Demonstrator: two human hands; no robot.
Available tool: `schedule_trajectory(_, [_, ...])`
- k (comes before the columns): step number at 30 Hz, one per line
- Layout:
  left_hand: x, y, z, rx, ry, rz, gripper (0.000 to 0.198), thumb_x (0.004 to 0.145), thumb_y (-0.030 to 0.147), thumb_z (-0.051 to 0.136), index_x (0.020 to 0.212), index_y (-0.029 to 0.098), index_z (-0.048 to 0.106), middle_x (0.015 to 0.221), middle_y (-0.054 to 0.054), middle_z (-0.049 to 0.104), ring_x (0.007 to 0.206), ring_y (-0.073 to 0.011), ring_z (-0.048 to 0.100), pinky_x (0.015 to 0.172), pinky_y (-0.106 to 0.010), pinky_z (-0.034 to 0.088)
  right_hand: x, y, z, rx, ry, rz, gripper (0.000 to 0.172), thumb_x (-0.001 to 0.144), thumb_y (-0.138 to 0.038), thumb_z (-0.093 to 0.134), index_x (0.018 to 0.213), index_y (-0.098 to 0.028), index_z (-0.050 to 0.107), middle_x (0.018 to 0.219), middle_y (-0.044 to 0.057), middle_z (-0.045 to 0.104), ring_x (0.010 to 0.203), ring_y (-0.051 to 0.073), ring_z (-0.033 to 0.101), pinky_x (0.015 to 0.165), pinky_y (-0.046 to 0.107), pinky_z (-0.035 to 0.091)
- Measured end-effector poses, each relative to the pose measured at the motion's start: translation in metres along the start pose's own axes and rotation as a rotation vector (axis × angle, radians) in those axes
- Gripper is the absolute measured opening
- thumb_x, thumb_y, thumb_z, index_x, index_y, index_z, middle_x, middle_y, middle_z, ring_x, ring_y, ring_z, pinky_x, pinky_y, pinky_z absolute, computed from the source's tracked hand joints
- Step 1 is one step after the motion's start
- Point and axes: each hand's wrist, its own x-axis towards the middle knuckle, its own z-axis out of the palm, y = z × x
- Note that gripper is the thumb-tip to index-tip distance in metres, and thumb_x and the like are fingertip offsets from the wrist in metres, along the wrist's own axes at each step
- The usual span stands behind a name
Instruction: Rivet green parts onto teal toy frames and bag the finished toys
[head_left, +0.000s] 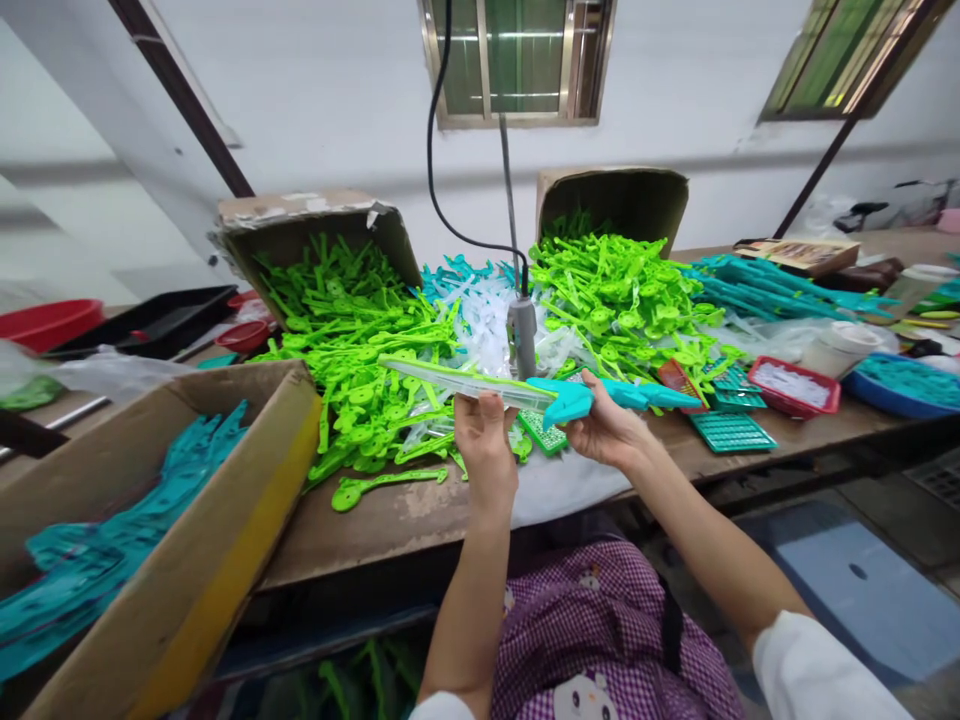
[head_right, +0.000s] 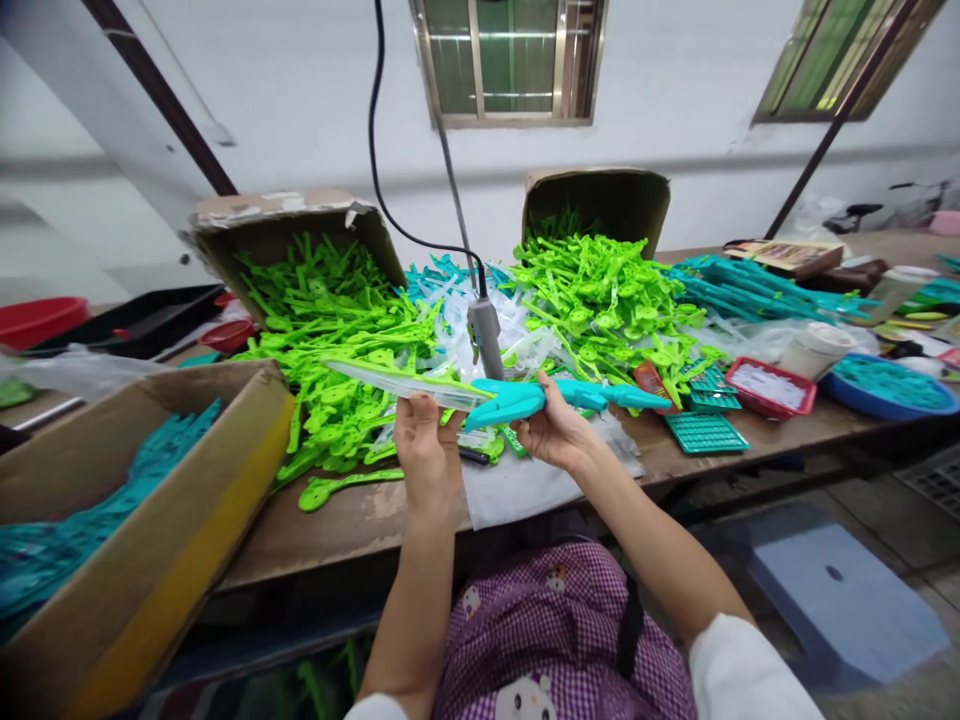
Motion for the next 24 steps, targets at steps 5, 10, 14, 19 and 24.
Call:
schedule_trajectory(5, [-0.001, -0.003, -0.006, -0.03, 0.023, -0.016, 0.033, 0.074, 0.049, 0.075, 0.089, 0.024, 0.058, 0.084, 0.004, 0.062, 0.081, -0.0104, 0.064, 0.072, -0.021, 0.055, 0.0, -0.003, -0.005, 0.034, -0.053, 0.085, 0.031, 0.09, -0.046, 0.054, 0.086, -0.015, 0.057, 0.062, 0.001, 0.07, 0.053, 0.012, 0.067, 0.047, 0.019, 0.056])
schedule_trajectory(10, [-0.003, -0.002, -0.009, -0.071, 0.045, -0.063, 0.038, 0.073, 0.054, 0.074, 0.093, 0.025, 0.062, 0.1, -0.001, 0.068, 0.095, -0.0157, 0.066, 0.079, -0.026, 0.055, 0.001, -0.002, -0.006, 0.099, -0.004, 0.084, 0.024, 0.091, -0.038, 0.056, 0.091, -0.014, 0.056, 0.065, 0.001, 0.073, 0.056, 0.014, 0.07, 0.053, 0.025, 0.06])
schedule_trajectory(14, [-0.011, 0.001, -0.008, -0.03, -0.062, -0.069, 0.047, 0.073, 0.056, 0.073, 0.105, 0.024, 0.063, 0.113, -0.007, 0.068, 0.112, -0.0216, 0.062, 0.092, -0.032, 0.052, 0.002, 0.001, -0.009, 0.13, 0.081, 0.054, 0.026, 0.094, -0.04, 0.051, 0.09, -0.015, 0.057, 0.064, 0.001, 0.073, 0.054, 0.015, 0.07, 0.052, 0.027, 0.06])
schedule_trajectory(19, [-0.022, -0.005, -0.005, 0.048, -0.089, -0.018, 0.053, 0.065, 0.028, 0.086, 0.111, 0.024, 0.06, 0.112, -0.006, 0.069, 0.11, -0.0201, 0.064, 0.096, -0.029, 0.049, -0.003, 0.001, -0.014, 0.076, 0.109, 0.016, 0.023, 0.09, -0.038, 0.058, 0.092, -0.015, 0.059, 0.064, 0.0, 0.073, 0.053, 0.015, 0.07, 0.05, 0.025, 0.06])
schedule_trajectory(24, [-0.027, -0.007, 0.009, -0.006, 0.011, 0.006, 0.059, 0.061, 0.027, 0.088, 0.113, 0.025, 0.059, 0.11, -0.005, 0.069, 0.106, -0.0186, 0.065, 0.093, -0.027, 0.05, -0.011, -0.004, -0.008, 0.006, 0.149, 0.003, 0.028, 0.088, -0.045, 0.059, 0.093, -0.017, 0.061, 0.062, 0.001, 0.073, 0.046, 0.015, 0.067, 0.045, 0.025, 0.058])
